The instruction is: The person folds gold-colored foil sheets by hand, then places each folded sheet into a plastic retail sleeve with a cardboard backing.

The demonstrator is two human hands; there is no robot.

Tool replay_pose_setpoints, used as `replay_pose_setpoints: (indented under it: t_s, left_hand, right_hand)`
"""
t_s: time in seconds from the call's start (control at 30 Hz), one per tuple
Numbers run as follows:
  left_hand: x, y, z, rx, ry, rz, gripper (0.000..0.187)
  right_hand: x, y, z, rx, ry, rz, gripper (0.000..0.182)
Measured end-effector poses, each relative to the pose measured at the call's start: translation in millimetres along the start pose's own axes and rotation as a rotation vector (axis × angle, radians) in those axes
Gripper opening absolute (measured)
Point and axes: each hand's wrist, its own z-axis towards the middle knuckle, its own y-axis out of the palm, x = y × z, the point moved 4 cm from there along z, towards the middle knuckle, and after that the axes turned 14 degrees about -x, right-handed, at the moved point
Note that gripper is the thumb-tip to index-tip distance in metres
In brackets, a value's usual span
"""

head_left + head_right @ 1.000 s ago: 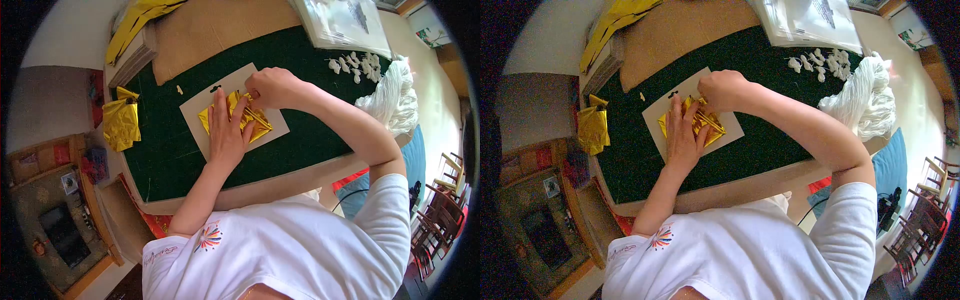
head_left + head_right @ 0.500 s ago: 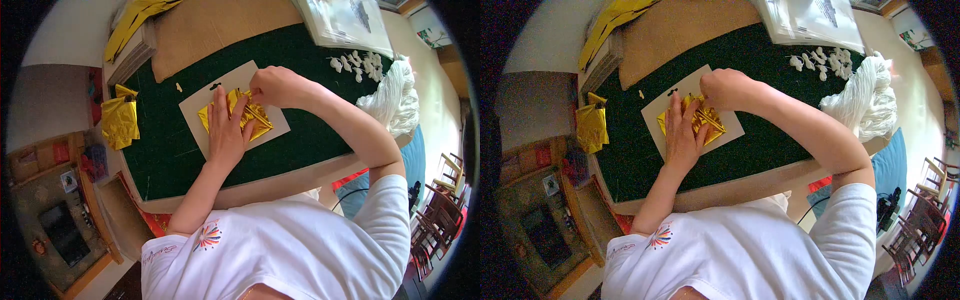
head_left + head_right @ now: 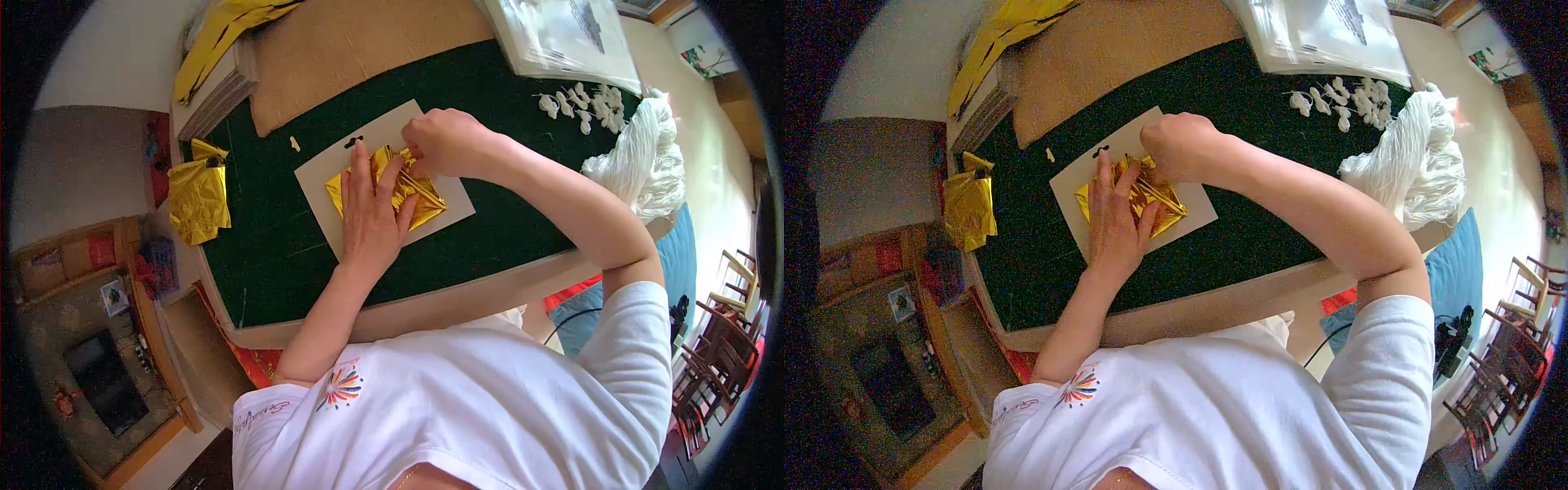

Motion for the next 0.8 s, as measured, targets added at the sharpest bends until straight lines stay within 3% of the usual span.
replay_pose_setpoints:
  t_s: [0.33, 0.5, 0.6, 0.73, 0.8]
  left_hand:
    - [-2, 1, 0, 0.062, 0.018, -0.079, 0.073]
    - [-1, -1, 0, 0.019, 0.001, -0.042, 0.061]
    - [-1, 1, 1, -0.017, -0.009, 0.006, 0.048]
    - [-1, 0, 1, -0.023, -0.006, 0.013, 0.040]
    - [0, 1, 1, -0.026, -0.010, 0.023, 0.043]
  right_hand:
    - [1, 2, -3, -0.040, 0.060, 0.046, 0.019]
    - [4, 8, -9, 0.092, -0.090, 0.212, 0.011]
    - [5, 15, -8, 0.193, -0.149, 0.133, 0.008]
    - [1, 11, -15, 0.172, -0.108, 0.180, 0.009]
    - [0, 6, -20, -0.002, -0.034, 0.237, 0.015]
